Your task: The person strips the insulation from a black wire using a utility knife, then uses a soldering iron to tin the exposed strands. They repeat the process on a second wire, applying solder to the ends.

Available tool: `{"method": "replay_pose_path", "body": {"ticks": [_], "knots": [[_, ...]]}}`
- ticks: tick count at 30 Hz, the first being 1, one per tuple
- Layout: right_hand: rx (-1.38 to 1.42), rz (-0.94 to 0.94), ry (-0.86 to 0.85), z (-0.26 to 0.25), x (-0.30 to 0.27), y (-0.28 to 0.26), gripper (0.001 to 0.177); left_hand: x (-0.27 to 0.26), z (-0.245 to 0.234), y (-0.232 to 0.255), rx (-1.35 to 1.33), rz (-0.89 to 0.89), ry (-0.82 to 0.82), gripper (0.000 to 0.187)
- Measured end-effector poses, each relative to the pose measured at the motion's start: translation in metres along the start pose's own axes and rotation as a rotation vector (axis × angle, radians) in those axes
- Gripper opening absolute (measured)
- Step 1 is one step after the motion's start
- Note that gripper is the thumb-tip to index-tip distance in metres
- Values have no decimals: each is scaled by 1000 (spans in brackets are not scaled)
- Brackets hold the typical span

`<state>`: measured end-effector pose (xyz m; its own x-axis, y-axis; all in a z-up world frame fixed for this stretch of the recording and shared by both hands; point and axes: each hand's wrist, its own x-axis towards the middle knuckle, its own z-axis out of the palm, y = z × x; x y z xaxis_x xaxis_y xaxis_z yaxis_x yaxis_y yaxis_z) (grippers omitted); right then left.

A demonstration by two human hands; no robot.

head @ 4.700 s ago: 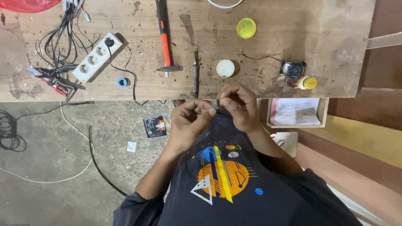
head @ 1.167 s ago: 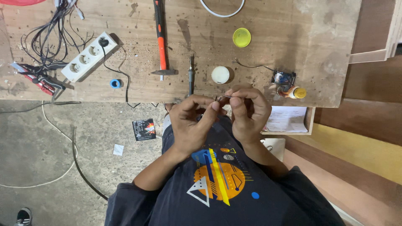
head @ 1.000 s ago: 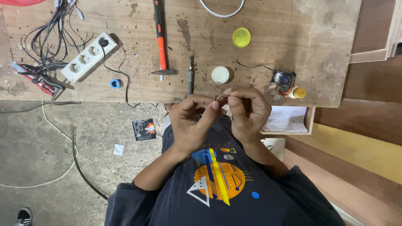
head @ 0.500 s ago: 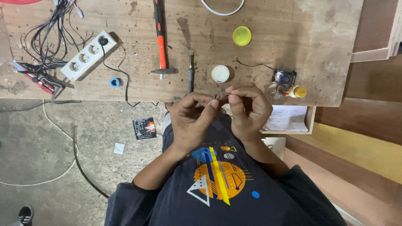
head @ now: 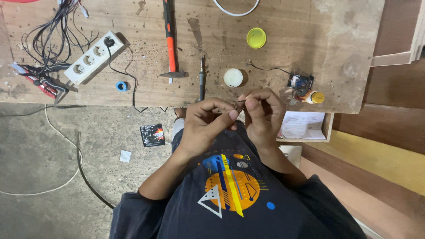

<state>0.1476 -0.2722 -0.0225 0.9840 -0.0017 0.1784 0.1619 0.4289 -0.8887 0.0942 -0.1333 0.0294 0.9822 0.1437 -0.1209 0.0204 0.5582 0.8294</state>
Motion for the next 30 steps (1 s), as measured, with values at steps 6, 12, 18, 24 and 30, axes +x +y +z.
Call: {"method": "replay_pose_path", "body": {"ticks": [6,12,18,24,30], "knots": [[36,31,-12,4,-1,-2,24,-1,-1,0,-16,-11,1,5],[73,67,-34,1,-1,-1,22,1,-1,1,23,5,-5,5],[62,63,-37,-2,-2,1,21,1,-2,-4,-1,-9,-2,7],[31,84,-19,-1,0,0,21,2,-1,-5,-6,4,5,7],[34,94,-36,0,4,-3,21,5,-3,-14,-10,9,12,9]]}}
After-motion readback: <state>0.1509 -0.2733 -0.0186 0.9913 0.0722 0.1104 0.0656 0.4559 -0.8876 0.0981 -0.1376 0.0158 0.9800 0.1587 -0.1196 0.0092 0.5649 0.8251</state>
